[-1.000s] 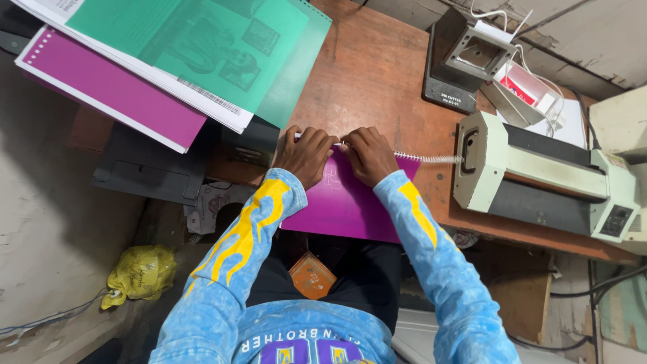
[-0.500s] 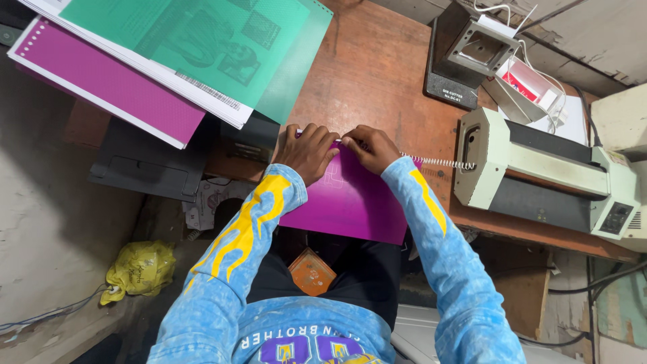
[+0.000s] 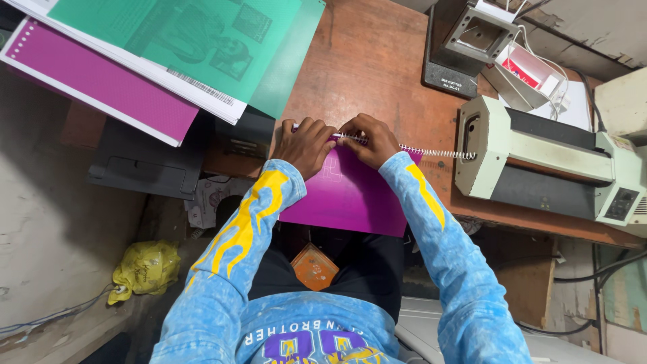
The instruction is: The person binds a notebook by threading a spiral coil through pre-punched holes in the pages and cover, working from one end of the stack to the other.
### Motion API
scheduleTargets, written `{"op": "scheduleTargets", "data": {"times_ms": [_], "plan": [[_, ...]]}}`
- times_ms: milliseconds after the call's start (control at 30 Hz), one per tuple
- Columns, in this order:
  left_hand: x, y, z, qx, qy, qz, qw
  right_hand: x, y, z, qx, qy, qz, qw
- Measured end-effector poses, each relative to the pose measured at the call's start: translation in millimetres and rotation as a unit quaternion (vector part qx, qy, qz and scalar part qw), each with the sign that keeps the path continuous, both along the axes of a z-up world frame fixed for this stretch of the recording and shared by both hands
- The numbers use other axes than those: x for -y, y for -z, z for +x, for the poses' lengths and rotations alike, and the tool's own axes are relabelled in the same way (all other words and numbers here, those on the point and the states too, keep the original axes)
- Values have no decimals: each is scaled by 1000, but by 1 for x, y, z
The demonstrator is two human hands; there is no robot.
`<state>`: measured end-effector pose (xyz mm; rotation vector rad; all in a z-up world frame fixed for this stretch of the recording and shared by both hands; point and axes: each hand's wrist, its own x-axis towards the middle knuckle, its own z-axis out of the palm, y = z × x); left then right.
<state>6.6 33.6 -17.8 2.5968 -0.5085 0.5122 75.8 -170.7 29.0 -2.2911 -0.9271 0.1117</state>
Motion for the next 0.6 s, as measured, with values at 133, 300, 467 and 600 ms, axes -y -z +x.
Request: {"op": "scheduleTargets", "data": {"times_ms": [133,300,467,600], "plan": [[-1,-3,0,-8,3,-9,1000,2,0,3,1,10,-45,999],[-1,-4,-2,-10,4,-10,1000,3,1,7,-36,17,-66,997],[0,-3,-1,-12,2,-22,1000,0,-3,0,19,13,-48,999],[0,0,0,-9,2,-23,1000,-4,-2,-11,102,4,-24,994]]}}
